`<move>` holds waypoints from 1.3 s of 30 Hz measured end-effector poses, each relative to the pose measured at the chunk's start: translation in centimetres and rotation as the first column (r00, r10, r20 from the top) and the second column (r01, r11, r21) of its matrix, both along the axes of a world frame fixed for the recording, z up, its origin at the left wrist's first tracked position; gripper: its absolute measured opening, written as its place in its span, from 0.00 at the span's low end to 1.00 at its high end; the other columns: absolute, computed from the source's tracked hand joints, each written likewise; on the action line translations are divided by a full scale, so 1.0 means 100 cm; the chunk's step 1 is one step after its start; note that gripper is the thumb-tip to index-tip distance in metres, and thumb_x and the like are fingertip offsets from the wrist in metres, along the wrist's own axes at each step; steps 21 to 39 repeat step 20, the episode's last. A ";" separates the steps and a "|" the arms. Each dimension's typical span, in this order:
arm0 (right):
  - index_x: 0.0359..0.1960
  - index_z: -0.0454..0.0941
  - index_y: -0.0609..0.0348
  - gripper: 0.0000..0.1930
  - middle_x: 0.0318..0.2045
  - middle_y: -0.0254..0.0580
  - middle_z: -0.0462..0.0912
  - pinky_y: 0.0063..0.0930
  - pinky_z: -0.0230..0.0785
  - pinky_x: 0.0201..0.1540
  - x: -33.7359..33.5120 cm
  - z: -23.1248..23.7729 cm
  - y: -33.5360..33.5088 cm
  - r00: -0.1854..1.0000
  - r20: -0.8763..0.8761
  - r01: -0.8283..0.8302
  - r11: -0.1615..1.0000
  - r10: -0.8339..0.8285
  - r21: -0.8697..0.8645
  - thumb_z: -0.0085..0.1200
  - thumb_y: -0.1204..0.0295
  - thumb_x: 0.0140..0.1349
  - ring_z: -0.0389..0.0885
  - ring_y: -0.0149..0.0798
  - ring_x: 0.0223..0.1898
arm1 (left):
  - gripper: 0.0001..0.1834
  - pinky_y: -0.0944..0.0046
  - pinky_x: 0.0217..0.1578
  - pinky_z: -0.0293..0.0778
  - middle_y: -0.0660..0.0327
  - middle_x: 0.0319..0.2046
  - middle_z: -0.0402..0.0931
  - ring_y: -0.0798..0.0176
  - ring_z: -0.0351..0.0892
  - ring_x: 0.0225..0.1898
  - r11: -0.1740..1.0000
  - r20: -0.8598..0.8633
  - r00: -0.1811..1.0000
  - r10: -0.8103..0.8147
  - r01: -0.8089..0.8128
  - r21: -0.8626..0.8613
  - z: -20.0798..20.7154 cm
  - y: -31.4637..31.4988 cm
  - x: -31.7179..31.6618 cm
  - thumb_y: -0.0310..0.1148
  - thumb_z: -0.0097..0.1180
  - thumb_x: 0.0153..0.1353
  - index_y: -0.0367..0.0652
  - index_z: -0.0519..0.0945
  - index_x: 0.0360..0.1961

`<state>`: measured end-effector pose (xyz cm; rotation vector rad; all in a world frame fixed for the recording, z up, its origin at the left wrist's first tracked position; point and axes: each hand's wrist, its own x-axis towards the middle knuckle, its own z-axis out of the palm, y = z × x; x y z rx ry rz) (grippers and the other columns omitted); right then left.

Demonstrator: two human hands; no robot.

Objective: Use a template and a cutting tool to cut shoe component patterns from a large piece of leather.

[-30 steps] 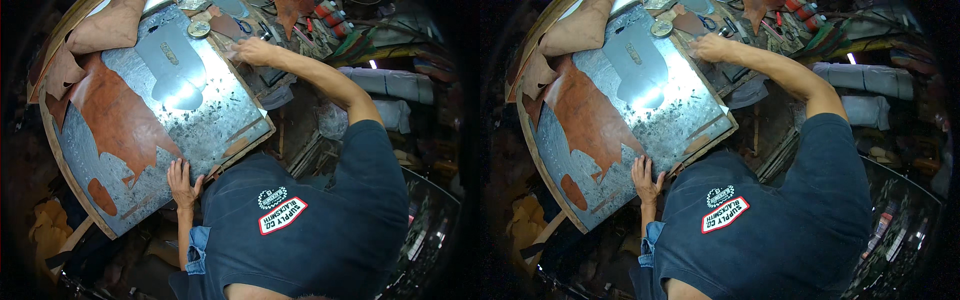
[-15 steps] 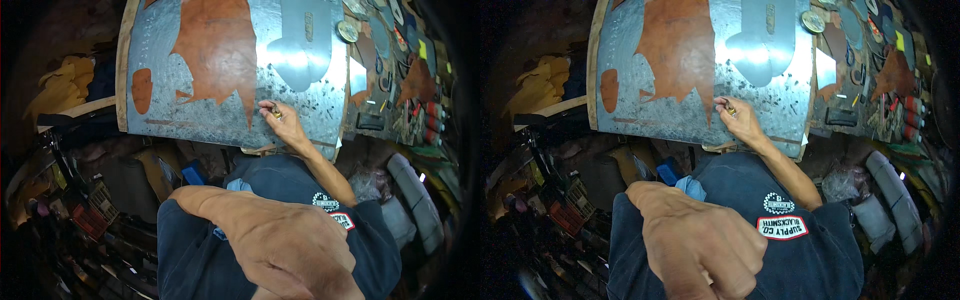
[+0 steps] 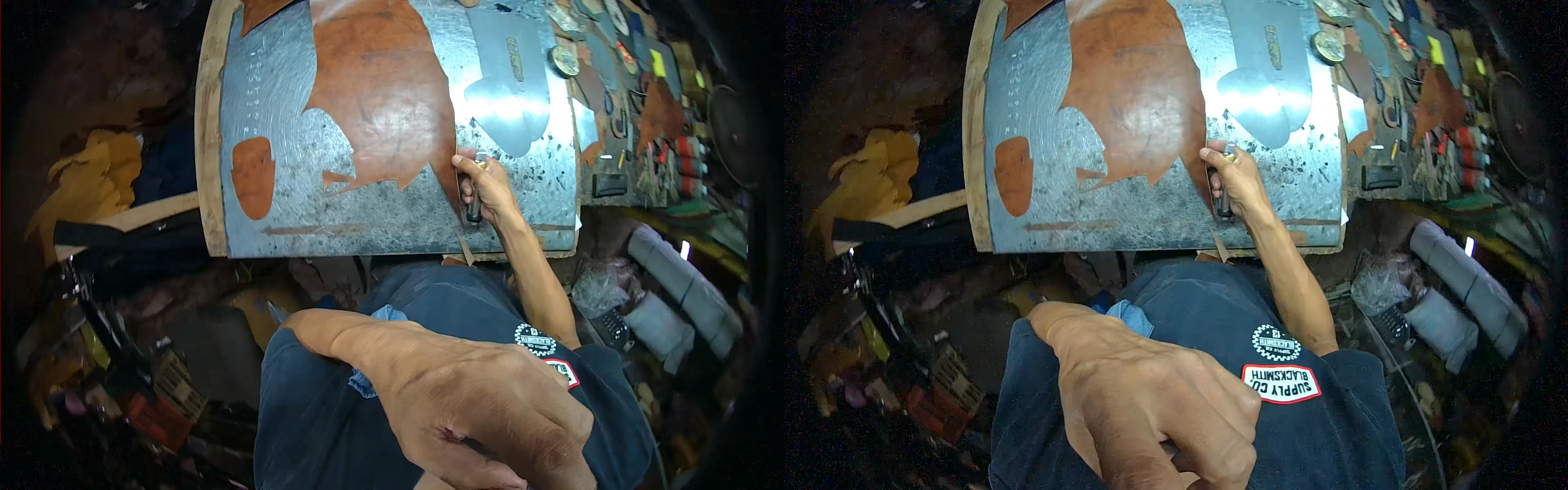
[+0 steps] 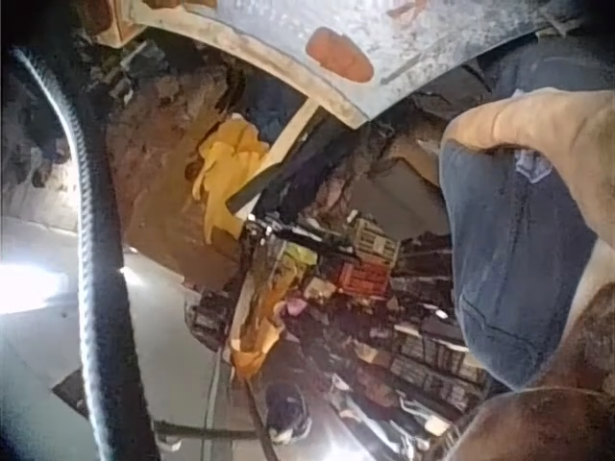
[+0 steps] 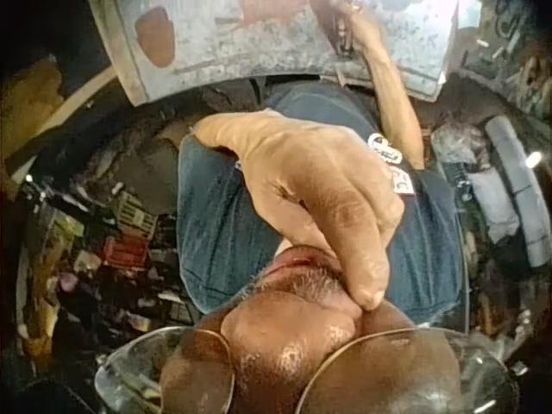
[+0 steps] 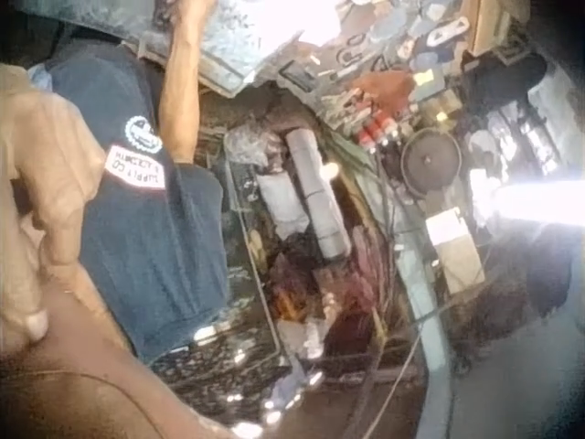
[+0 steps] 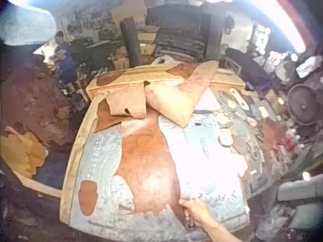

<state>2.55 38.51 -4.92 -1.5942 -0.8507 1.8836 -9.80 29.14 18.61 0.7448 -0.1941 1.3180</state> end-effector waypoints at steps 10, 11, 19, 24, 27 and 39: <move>0.30 0.80 0.64 0.12 0.19 0.35 0.77 0.34 0.62 0.21 0.015 0.005 -0.057 0.736 0.580 -0.405 0.914 0.348 -0.034 0.60 0.64 0.60 0.70 0.31 0.18 | 0.17 0.63 0.26 0.75 0.49 0.35 0.82 0.55 0.82 0.29 0.992 0.351 0.933 -0.075 0.034 0.121 -0.002 -0.025 -0.054 0.35 0.47 0.71 0.29 0.81 0.44; 0.31 0.80 0.66 0.15 0.19 0.38 0.78 0.38 0.64 0.23 0.023 0.000 -0.066 0.730 0.613 -0.409 0.912 0.304 0.035 0.60 0.62 0.60 0.72 0.34 0.20 | 0.15 0.61 0.27 0.71 0.51 0.34 0.80 0.56 0.78 0.28 0.960 0.165 0.974 -0.156 0.111 0.255 -0.006 -0.014 -0.068 0.36 0.48 0.70 0.34 0.81 0.40; 0.42 0.81 0.67 0.22 0.28 0.59 0.84 0.42 0.76 0.33 0.076 -0.026 0.071 0.347 0.922 -0.450 0.832 -0.173 0.326 0.57 0.56 0.61 0.86 0.51 0.31 | 0.25 0.47 0.54 0.67 0.47 0.49 0.77 0.48 0.75 0.53 0.815 -0.826 -0.068 0.559 -0.142 0.562 -0.166 0.041 -0.080 0.40 0.63 0.56 0.40 0.78 0.53; 0.42 0.81 0.67 0.22 0.28 0.59 0.84 0.42 0.76 0.33 0.056 -0.032 0.076 0.380 0.915 -0.492 0.807 -0.137 0.326 0.57 0.56 0.61 0.86 0.51 0.31 | 0.31 0.45 0.61 0.61 0.43 0.58 0.70 0.44 0.65 0.63 0.834 -0.831 -0.180 0.527 -0.083 0.546 -0.209 0.049 -0.075 0.43 0.62 0.57 0.41 0.73 0.59; 0.42 0.81 0.67 0.22 0.28 0.59 0.84 0.42 0.76 0.33 0.056 -0.032 0.076 0.380 0.915 -0.492 0.807 -0.137 0.326 0.57 0.56 0.61 0.86 0.51 0.31 | 0.31 0.45 0.61 0.61 0.43 0.58 0.70 0.44 0.65 0.63 0.834 -0.831 -0.180 0.527 -0.083 0.546 -0.209 0.049 -0.075 0.43 0.62 0.57 0.41 0.73 0.59; 0.42 0.81 0.67 0.22 0.28 0.59 0.84 0.42 0.76 0.33 0.056 -0.032 0.076 0.380 0.915 -0.492 0.807 -0.137 0.326 0.57 0.56 0.61 0.86 0.51 0.31 | 0.31 0.45 0.61 0.61 0.43 0.58 0.70 0.44 0.65 0.63 0.834 -0.831 -0.180 0.527 -0.083 0.546 -0.209 0.049 -0.075 0.43 0.62 0.57 0.41 0.73 0.59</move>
